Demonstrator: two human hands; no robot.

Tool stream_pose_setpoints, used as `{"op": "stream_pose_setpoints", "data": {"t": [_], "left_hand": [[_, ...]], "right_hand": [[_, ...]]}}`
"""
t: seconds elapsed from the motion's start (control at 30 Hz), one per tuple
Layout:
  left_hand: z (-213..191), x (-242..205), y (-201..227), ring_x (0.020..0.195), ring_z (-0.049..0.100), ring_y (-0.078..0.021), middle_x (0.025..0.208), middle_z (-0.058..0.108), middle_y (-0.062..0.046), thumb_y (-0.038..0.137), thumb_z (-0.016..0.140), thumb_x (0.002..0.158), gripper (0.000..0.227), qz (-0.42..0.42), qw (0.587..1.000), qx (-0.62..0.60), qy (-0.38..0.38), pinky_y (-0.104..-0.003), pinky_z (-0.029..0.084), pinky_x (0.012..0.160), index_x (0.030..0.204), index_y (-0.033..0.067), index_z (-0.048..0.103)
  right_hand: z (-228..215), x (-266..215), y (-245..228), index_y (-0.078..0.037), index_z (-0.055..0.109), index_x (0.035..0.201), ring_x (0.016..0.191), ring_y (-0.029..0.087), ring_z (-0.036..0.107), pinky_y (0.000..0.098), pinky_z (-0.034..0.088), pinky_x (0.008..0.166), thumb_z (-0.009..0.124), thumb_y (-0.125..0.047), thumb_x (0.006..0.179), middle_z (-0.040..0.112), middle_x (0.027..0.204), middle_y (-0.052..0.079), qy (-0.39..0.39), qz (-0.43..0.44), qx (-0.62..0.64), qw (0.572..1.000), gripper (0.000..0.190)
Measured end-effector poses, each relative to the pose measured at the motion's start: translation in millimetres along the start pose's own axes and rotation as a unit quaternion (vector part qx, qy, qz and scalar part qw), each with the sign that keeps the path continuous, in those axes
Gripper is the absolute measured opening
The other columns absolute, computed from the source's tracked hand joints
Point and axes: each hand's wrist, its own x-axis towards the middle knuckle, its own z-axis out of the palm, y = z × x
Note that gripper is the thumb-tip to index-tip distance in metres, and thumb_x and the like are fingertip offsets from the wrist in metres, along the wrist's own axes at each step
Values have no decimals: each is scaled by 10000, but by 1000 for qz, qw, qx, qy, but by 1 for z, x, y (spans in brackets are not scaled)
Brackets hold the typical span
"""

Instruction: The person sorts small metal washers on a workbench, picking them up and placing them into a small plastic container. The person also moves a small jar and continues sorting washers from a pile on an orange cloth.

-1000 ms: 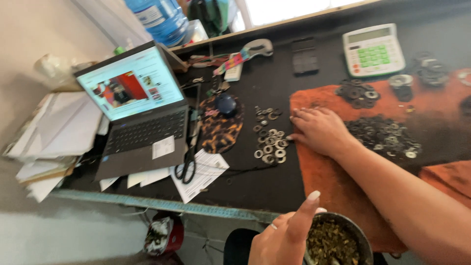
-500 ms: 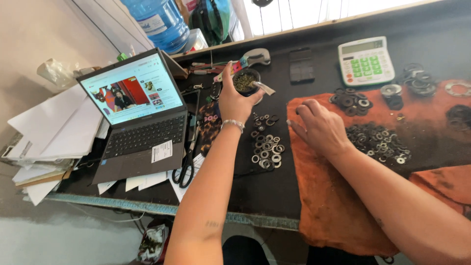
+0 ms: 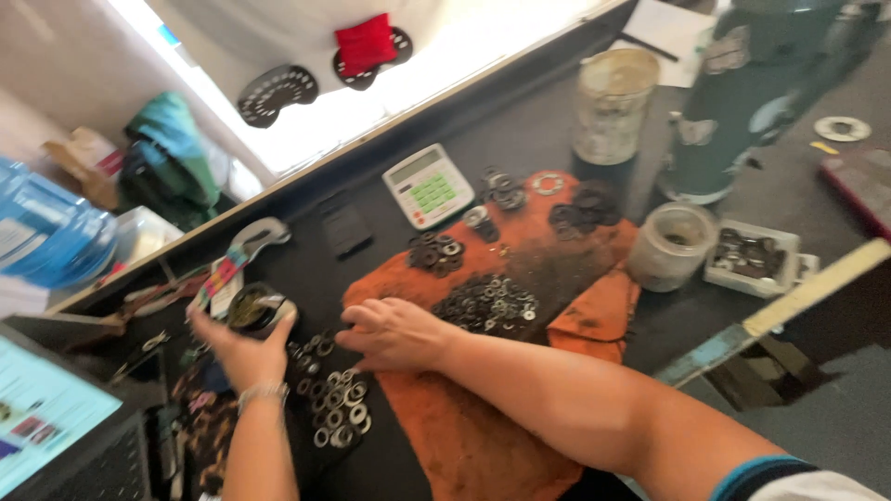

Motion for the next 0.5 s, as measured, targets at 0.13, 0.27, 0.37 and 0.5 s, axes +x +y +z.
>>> {"op": "stream_pose_setpoints", "data": {"t": [0.13, 0.27, 0.37, 0.5], "left_hand": [[-52, -111, 64, 1520, 265, -471, 1679, 50, -250, 152, 767, 885, 1064, 33, 992, -119, -29, -620, 369, 1133, 1605, 102, -15], [-35, -240, 21, 1454, 448, -444, 1543, 444, -270, 443, 751, 799, 989, 291, 955, -4, 59, -540, 332, 1237, 1547, -28, 307], [-21, -290, 2, 1436, 497, -361, 1547, 529, -107, 581, 817, 750, 942, 365, 928, 77, -16, -535, 335, 1217, 1511, 132, 491], [-46, -301, 45, 1430, 462, -329, 1604, 455, -70, 509, 594, 978, 580, 467, 866, 155, -91, -523, 318, 1168, 1520, 317, 516]], "right_hand": [[-21, 10, 0, -183, 584, 1230, 966, 276, 597, 427, 538, 730, 738, -467, 914, 447, 1223, 101, -83, 20, -10, 996, 452], [-17, 10, 4, -193, 582, 1234, 989, 279, 633, 437, 541, 775, 785, -528, 818, 540, 1202, 68, -64, 110, -22, 992, 572], [-22, 16, 9, -192, 628, 1211, 926, 275, 654, 418, 563, 779, 797, -442, 807, 546, 1159, 77, 1, 121, -62, 991, 505], [-21, 9, 40, -114, 663, 1320, 1272, 259, 516, 361, 475, 1035, 637, -594, 918, 672, 1262, 0, -48, 144, -217, 964, 627]]}}
